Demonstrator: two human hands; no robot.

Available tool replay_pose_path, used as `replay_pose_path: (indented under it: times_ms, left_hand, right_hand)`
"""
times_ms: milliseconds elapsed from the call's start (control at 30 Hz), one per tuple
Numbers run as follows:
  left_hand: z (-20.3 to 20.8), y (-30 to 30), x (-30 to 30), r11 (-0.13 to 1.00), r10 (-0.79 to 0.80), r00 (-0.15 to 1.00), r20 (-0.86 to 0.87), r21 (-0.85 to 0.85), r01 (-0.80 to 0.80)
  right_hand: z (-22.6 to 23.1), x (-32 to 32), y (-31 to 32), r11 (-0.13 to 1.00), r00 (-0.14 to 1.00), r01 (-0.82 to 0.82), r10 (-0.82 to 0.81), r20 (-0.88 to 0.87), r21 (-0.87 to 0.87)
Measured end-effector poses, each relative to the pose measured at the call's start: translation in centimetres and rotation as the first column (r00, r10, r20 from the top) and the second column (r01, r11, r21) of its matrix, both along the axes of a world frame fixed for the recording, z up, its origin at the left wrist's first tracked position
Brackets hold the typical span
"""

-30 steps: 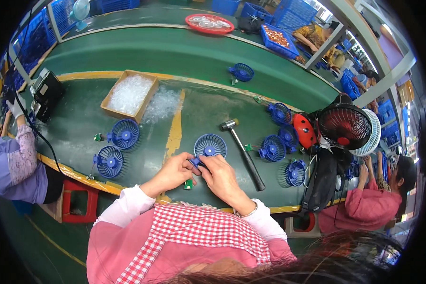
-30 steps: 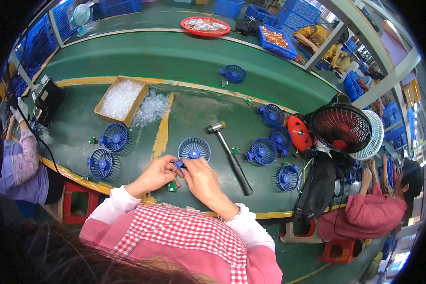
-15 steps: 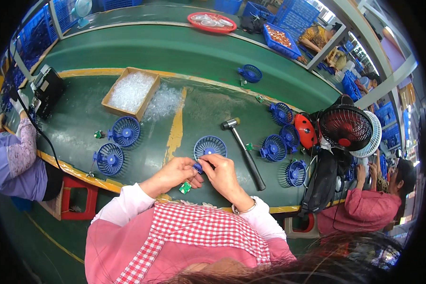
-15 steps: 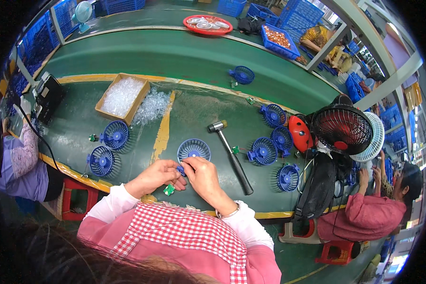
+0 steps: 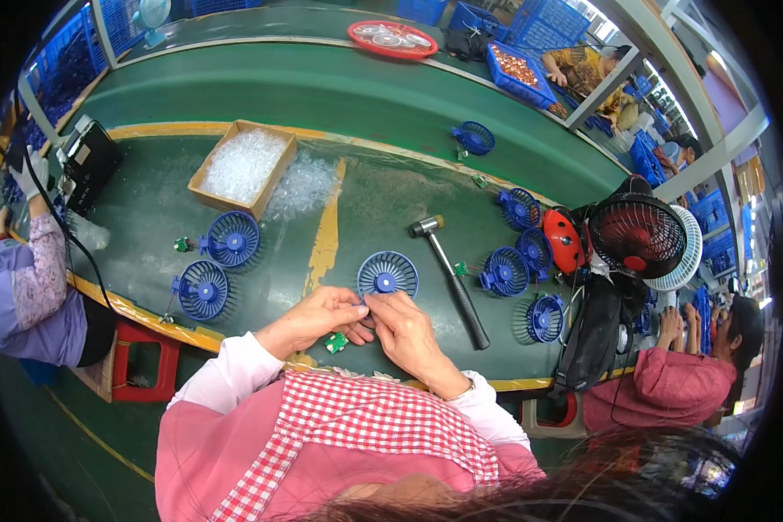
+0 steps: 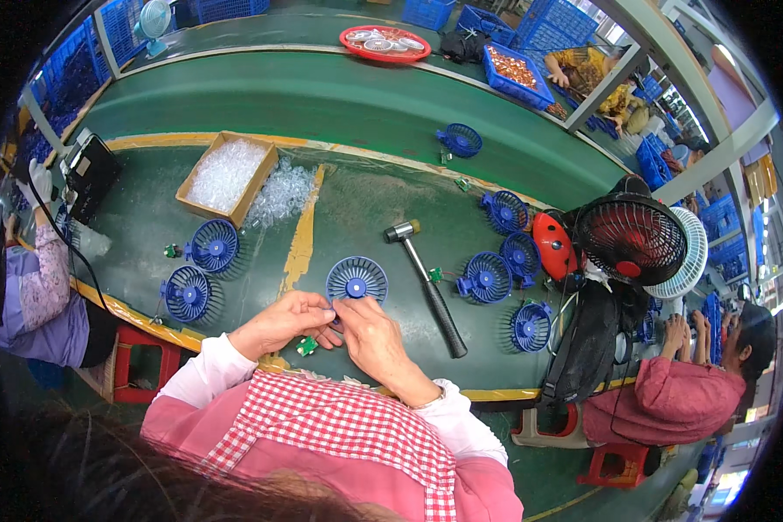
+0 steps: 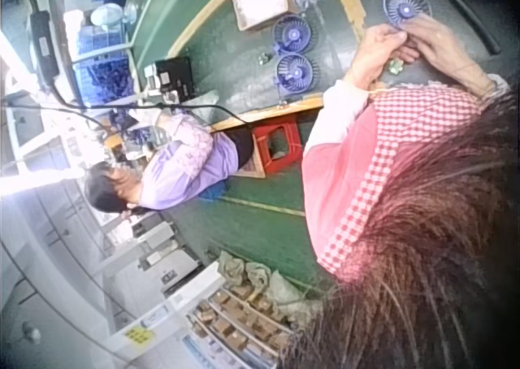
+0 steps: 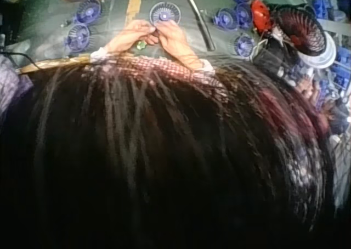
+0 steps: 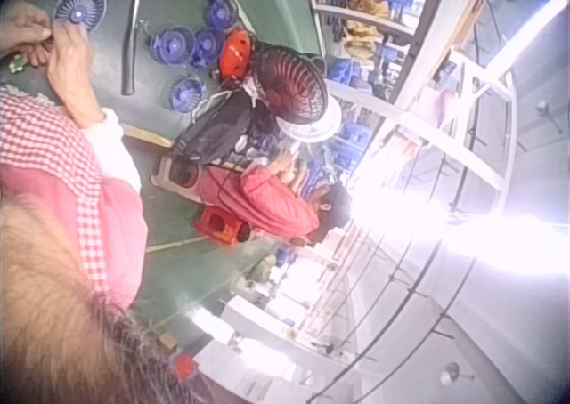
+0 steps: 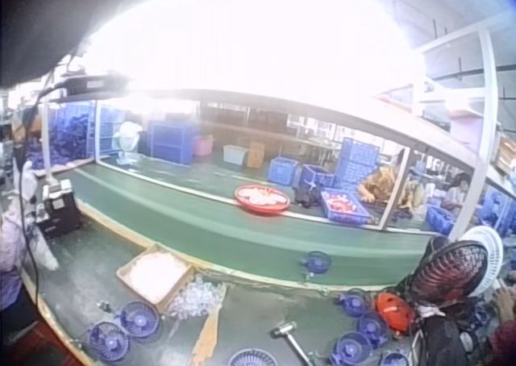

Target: The person assembles portable fans by fitting circuit boards into fan casings by hand and tapping them into place with a mallet.

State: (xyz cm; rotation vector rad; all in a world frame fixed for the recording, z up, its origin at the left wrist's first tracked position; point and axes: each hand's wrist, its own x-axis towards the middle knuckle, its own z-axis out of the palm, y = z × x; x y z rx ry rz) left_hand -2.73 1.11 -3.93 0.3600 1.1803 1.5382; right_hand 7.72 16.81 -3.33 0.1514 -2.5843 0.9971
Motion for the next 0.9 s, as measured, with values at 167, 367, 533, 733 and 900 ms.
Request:
replay_pose_path:
  times_ms: [167,367,533,733,900]
  left_hand:
    - [0.3,0.4,0.8,0.997,0.049,0.994,-0.1,-0.057,-0.055]
    - [1.3,-0.3,0.1,0.896,0.439,0.867,-0.237,0.038,-0.443]
    - [0.3,0.2,0.9,0.875,0.46,0.887,0.027,0.158,-0.458]
    - [-1.1,0.4,1.8,0.941,0.332,0.942,-0.043,0.092,-0.327]
    - [-1.1,0.5,1.9,0.931,0.365,0.924,-0.115,0.046,-0.362]
  right_hand:
    - [-1.0,-0.1,0.8,0.995,0.999,-0.044,0.043,-0.012,-0.09]
    - [2.9,-0.1,2.4,0.912,0.992,0.078,-0.111,-0.059,-0.403]
    - [2.3,0.1,0.9,0.751,0.961,0.162,0.026,0.274,-0.64]
    - [0.9,-0.3,-1.1,0.665,0.921,0.239,0.075,0.382,-0.707]
    - [0.8,-0.5,-1.0,0.539,0.89,0.252,0.196,0.411,-0.804]
